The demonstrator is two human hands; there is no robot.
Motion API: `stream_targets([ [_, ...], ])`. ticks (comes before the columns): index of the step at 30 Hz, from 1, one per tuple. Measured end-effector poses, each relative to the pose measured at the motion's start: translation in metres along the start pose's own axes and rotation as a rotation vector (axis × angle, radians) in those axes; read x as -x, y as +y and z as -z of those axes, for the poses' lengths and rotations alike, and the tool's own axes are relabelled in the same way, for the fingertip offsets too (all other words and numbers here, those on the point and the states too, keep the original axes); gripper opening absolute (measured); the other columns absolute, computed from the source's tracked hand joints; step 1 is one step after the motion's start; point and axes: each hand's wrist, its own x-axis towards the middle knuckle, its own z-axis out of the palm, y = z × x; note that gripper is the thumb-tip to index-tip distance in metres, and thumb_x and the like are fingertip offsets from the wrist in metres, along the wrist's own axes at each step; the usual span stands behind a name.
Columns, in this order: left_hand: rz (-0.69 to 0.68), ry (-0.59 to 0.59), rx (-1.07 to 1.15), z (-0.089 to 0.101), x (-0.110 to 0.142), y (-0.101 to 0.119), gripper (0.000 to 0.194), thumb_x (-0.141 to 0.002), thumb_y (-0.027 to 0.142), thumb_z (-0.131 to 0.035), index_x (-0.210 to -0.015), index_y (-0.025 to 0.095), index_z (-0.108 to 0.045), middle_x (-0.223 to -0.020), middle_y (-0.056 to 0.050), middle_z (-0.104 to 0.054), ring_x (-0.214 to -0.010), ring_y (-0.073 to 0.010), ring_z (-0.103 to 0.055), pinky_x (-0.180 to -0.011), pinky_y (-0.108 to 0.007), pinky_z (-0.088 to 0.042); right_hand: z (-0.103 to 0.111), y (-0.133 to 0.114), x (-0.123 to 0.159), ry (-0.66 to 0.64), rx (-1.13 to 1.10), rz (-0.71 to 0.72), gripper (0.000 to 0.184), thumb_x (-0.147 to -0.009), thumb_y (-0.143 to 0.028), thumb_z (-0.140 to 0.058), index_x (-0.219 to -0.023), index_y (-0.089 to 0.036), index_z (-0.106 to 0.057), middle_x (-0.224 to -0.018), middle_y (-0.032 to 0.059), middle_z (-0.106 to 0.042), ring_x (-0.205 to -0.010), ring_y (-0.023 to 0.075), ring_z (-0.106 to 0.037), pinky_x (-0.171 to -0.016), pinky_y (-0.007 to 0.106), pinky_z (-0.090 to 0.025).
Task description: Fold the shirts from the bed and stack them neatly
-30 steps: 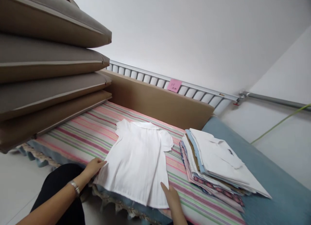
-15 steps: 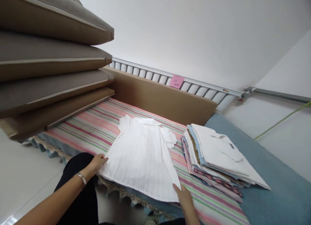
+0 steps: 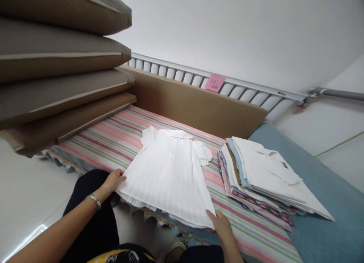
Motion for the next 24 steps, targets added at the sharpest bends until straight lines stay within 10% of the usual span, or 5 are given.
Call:
stream_targets([
  [3,-0.08,0.042,-0.092,0.006,0.011,0.006,0.015,-0.072,0.018,-0.056,-0.086,0.016,-0.059,-0.078,-0.005,-0.061,-0.077,-0.0222,-0.059,-0.07,-0.03,-0.042,0.0,0.0,0.002,-0.027,0.003,-0.016,0.032,-0.062,-0.05,-0.05,-0.066,-0.021,-0.061,-0.067,0.0042,-0.068,-0.068,0.0235,-0.062,-0.062,0.031,-0.044],
  [6,-0.436,0.113,-0.259,0.001,0.041,0.02,0.032,-0.08,0.021,-0.05,-0.111,0.015,-0.055,-0.111,-0.013,-0.059,-0.106,-0.0264,-0.052,-0.094,-0.037,-0.037,0.0,-0.001,0.003,-0.011,0.018,-0.031,0.029,-0.064,-0.051,-0.05,-0.058,-0.023,-0.055,-0.058,0.0016,-0.062,-0.061,0.0218,-0.057,-0.058,0.031,-0.041],
  [12,-1.076,-0.209,-0.536,-0.064,0.103,0.048,0.067,-0.078,0.02,-0.056,-0.139,0.027,-0.03,-0.148,-0.007,-0.028,-0.136,-0.0306,-0.02,-0.109,-0.052,-0.016,-0.003,-0.004,0.007,0.075,0.001,-0.064,0.034,-0.069,-0.053,-0.043,-0.056,-0.024,-0.054,-0.055,0.002,-0.059,-0.06,0.0216,-0.056,-0.057,0.032,-0.042],
  [19,-1.154,-0.261,-0.666,-0.091,0.073,0.053,0.063,-0.081,0.008,-0.049,-0.138,0.029,-0.033,-0.148,-0.012,-0.027,-0.136,-0.0357,-0.018,-0.104,-0.062,-0.015,-0.003,-0.007,0.049,0.289,-0.016,-0.044,0.053,-0.074,-0.051,-0.038,-0.106,-0.013,-0.057,-0.102,0.0151,-0.065,-0.093,0.0276,-0.06,-0.082,0.037,-0.046],
  [24,-1.052,-0.345,-0.491,-0.073,0.066,0.082,0.034,-0.083,0.012,-0.045,-0.113,0.02,-0.059,-0.129,-0.012,-0.053,-0.124,-0.0303,-0.041,-0.101,-0.051,-0.03,-0.041,-0.026,0.105,0.245,-0.142,0.25,0.036,-0.078,-0.045,-0.043,-0.095,-0.02,-0.063,-0.103,0.0119,-0.065,-0.099,0.0281,-0.058,-0.092,0.04,-0.041],
])
